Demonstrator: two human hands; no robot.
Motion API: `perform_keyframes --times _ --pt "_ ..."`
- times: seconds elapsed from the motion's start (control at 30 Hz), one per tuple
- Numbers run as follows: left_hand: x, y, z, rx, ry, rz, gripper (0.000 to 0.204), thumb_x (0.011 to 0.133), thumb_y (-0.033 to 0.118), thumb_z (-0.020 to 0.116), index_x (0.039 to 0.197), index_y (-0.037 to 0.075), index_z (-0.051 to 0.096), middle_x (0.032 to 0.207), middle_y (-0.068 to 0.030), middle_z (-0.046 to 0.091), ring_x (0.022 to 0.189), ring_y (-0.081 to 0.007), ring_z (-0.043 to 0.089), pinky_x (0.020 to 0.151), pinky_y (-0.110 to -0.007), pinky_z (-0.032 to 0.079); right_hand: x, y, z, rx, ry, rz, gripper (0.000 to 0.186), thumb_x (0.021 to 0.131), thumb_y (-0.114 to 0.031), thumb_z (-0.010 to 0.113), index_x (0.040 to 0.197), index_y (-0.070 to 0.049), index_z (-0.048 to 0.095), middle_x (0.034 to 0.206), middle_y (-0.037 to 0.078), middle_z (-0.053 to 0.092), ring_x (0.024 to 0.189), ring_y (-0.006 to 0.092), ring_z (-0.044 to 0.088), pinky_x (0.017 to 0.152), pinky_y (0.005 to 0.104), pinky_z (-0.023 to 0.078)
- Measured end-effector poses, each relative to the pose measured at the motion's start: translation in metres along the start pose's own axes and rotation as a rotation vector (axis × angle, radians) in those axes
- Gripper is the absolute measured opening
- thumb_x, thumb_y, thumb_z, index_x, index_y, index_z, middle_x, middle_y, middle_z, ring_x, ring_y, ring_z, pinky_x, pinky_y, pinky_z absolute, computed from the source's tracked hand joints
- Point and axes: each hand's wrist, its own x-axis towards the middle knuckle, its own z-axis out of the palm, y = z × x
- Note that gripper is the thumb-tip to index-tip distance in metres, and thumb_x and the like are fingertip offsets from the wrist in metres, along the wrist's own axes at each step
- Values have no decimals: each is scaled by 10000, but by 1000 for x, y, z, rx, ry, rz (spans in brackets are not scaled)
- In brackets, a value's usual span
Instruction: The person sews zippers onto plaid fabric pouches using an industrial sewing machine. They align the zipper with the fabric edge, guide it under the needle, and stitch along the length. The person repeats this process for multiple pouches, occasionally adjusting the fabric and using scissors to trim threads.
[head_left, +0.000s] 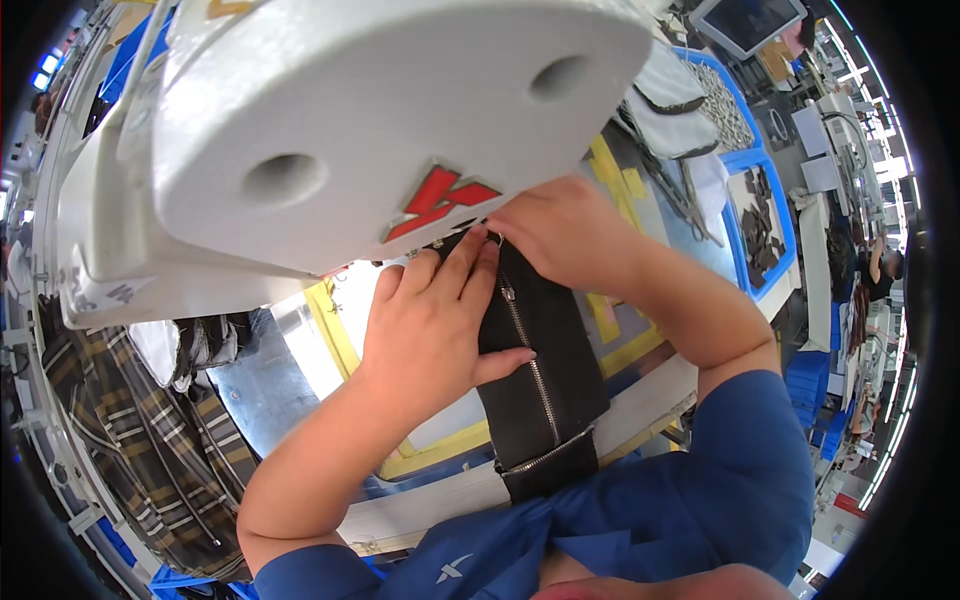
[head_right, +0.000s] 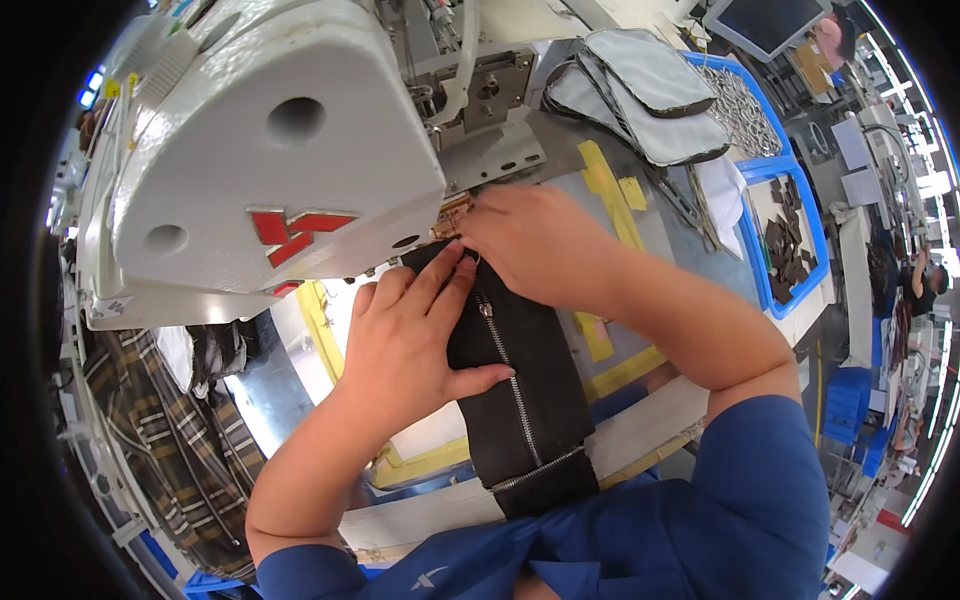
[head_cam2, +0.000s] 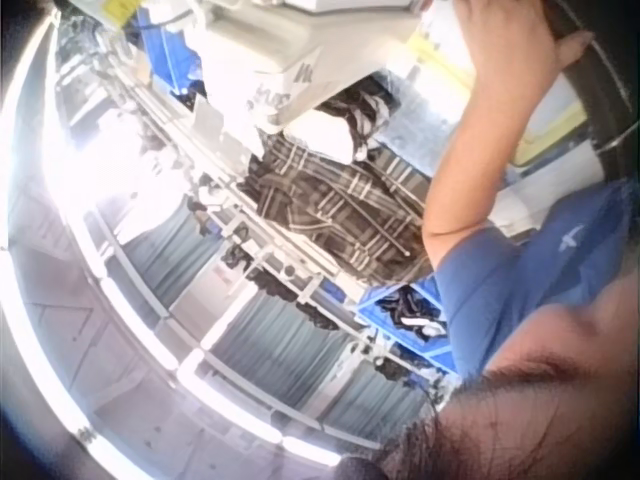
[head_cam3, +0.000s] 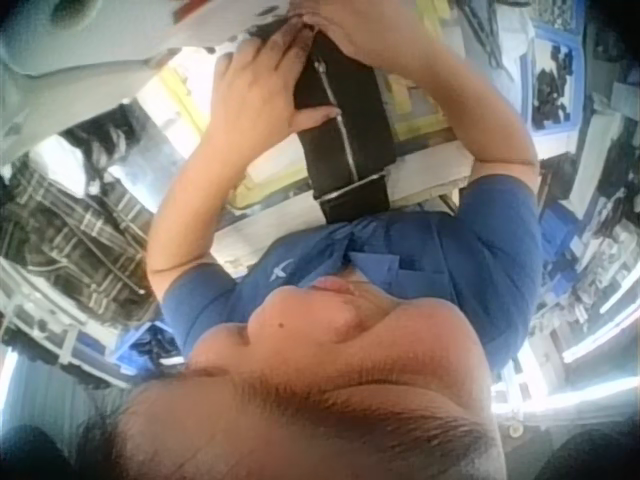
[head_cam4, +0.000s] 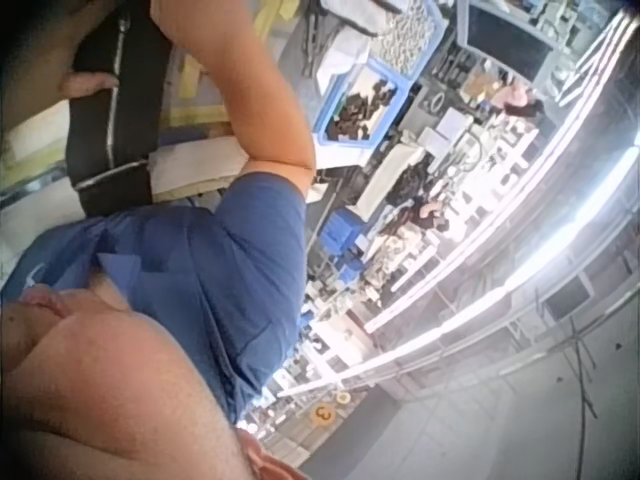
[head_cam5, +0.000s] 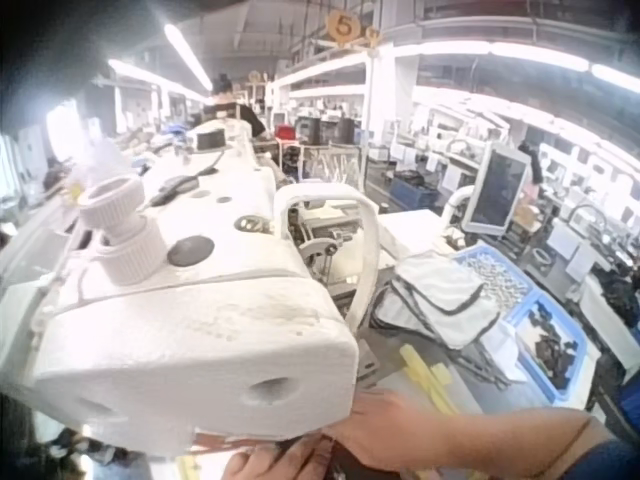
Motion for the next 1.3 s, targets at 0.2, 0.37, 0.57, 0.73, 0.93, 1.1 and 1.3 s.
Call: perform_keyframes --times 0.2,0.37,0.57,0.73,0.93,1.1,1.3 --pt "1 0 -2 -34 -11 -17 1013 645 664 871 1408 25 682 1535 -81 617 1111 -285 586 957 -440 461 -21 1 5 -141 68 -162 330 836 -77 704 1157 -17 753 1095 91 733 969 295 730 872 426 594" --pt "0 -1 -1 -46 -13 -33 1032 623 652 890 1422 35 674 1534 -85 622 1137 -298 595 966 -448 468 -24 -2 9 -152 76 -164 327 854 -95 693 1162 -7 755 1092 84 724 1000 274 720 906 410 582" --pt "2 -1 -1 -87 -21 -52 1032 602 625 913 1415 35 675 1537 -97 624 1153 -312 600 979 -453 471 -19 -1 7 -134 56 -152 318 865 -98 687 1161 -3 755 1061 75 709 988 270 706 905 402 561" --pt "3 -5 4 -107 52 -23 965 612 566 925 1381 34 689 1494 -105 655 1106 -310 625 968 -441 483 -16 -2 5 -118 65 -140 298 876 -96 680 1153 -10 752 1079 76 714 1006 278 704 935 408 540" --pt "0 -9 6 -152 96 -31 847 641 464 924 1343 37 720 1433 -118 695 1046 -311 652 940 -419 504 -16 -1 6 -132 40 -129 271 913 -131 732 1160 -23 764 1114 109 747 1057 303 712 968 432 543" --pt "1 -8 -5 -125 48 -84 808 640 448 926 1301 23 734 1415 -136 710 1072 -334 681 935 -435 511 -11 -3 15 -136 109 -143 276 917 -106 641 1158 -23 746 1081 100 738 1027 289 718 959 418 537" --pt "-5 -24 -21 -96 -8 -163 764 658 420 928 1271 2 746 1421 -163 713 1153 -353 703 942 -446 523 16 -20 27 -210 24 -130 252 915 -130 635 1121 -29 738 1045 101 751 1005 295 732 954 414 547"
